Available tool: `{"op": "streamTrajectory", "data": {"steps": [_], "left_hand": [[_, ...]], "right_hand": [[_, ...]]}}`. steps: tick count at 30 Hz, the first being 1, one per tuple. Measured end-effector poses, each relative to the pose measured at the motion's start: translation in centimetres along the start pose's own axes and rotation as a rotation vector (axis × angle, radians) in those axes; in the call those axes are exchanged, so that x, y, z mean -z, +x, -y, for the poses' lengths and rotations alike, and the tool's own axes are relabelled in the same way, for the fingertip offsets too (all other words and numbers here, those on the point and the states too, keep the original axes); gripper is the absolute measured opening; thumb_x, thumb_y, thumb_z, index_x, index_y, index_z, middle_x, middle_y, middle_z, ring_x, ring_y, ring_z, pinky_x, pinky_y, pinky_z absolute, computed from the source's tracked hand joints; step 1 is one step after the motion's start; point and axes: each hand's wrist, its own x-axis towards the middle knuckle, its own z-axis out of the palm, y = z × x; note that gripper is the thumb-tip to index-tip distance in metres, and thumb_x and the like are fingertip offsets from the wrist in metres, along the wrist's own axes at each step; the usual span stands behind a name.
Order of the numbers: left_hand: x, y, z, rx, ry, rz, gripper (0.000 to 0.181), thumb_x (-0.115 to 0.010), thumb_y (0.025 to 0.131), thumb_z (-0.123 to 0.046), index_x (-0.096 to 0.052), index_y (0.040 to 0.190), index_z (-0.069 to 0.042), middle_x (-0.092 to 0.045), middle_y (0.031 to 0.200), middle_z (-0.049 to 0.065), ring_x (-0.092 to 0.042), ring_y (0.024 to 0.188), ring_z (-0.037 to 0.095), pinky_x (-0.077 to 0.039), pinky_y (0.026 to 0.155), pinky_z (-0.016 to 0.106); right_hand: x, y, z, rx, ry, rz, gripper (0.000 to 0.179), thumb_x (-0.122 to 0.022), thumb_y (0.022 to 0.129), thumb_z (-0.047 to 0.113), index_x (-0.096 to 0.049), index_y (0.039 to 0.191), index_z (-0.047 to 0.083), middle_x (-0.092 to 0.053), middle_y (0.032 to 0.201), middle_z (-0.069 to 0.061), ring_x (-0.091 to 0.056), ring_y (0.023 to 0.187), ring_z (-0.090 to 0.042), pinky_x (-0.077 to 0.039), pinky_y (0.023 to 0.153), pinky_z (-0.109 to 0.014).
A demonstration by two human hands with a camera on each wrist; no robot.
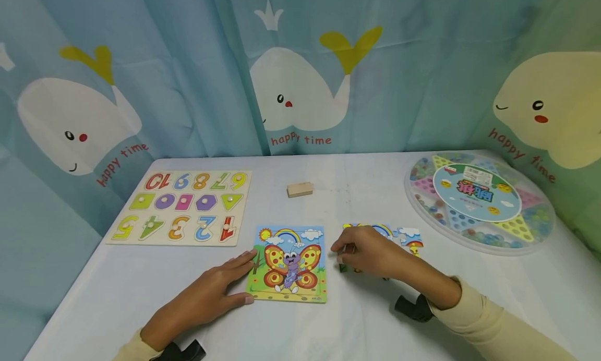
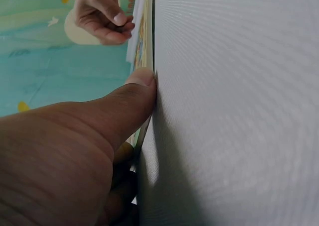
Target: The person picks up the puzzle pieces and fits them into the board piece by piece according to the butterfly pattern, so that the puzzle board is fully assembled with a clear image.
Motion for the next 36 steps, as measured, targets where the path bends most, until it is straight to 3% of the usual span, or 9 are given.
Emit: {"op": "streamTrajectory", "data": {"steps": [7, 14, 27, 36], "left_hand": [[0.0, 0.0, 0.0, 0.001, 0.002, -0.008, 0.072, -0.069, 0.086, -0.047, -0.050, 0.143, -0.008, -0.030, 0.157, -0.006, -0.030, 0.142, 0.020, -0.035, 0.109, 0.042], [0.0, -0.1, 0.0, 0.007, -0.009, -0.005, 0.071, -0.070, 0.086, -0.045, -0.050, 0.143, -0.007, -0.031, 0.156, -0.006, -0.029, 0.142, 0.020, -0.034, 0.110, 0.042], [-0.1, 0.0, 0.0, 0.007, 0.003, -0.008, 0.071, -0.071, 0.086, -0.045, -0.050, 0.143, -0.008, -0.031, 0.156, -0.006, -0.029, 0.142, 0.020, -0.034, 0.109, 0.042], [-0.1, 0.0, 0.1, 0.004, 0.008, -0.009, 0.072, -0.069, 0.086, -0.048, -0.050, 0.143, -0.009, -0.032, 0.156, -0.005, -0.030, 0.142, 0.020, -0.035, 0.109, 0.043]], "right_hand": [[1.1, -1.2, -1.0, 0.004, -0.020, -0.041, 0.012, -0.069, 0.088, 0.002, -0.073, 0.100, 0.003, -0.065, 0.093, 0.000, -0.057, 0.070, -0.009, -0.053, 0.057, -0.025], [1.2, -1.7, -1.7, 0.003, -0.019, -0.047, 0.016, -0.069, 0.087, -0.001, -0.070, 0.103, 0.000, -0.066, 0.093, 0.001, -0.061, 0.078, -0.010, -0.054, 0.064, -0.025], [0.7, -1.7, -1.8, 0.011, -0.074, -0.078, 0.020, -0.068, 0.081, -0.008, -0.072, 0.098, 0.002, -0.066, 0.093, 0.000, -0.054, 0.077, -0.012, -0.051, 0.061, -0.023], [0.4, -1.5, -1.6, -0.019, -0.118, -0.069, 0.018, -0.076, 0.079, -0.004, -0.074, 0.095, 0.006, -0.062, 0.088, 0.004, -0.050, 0.073, -0.012, -0.047, 0.056, -0.023]]}}
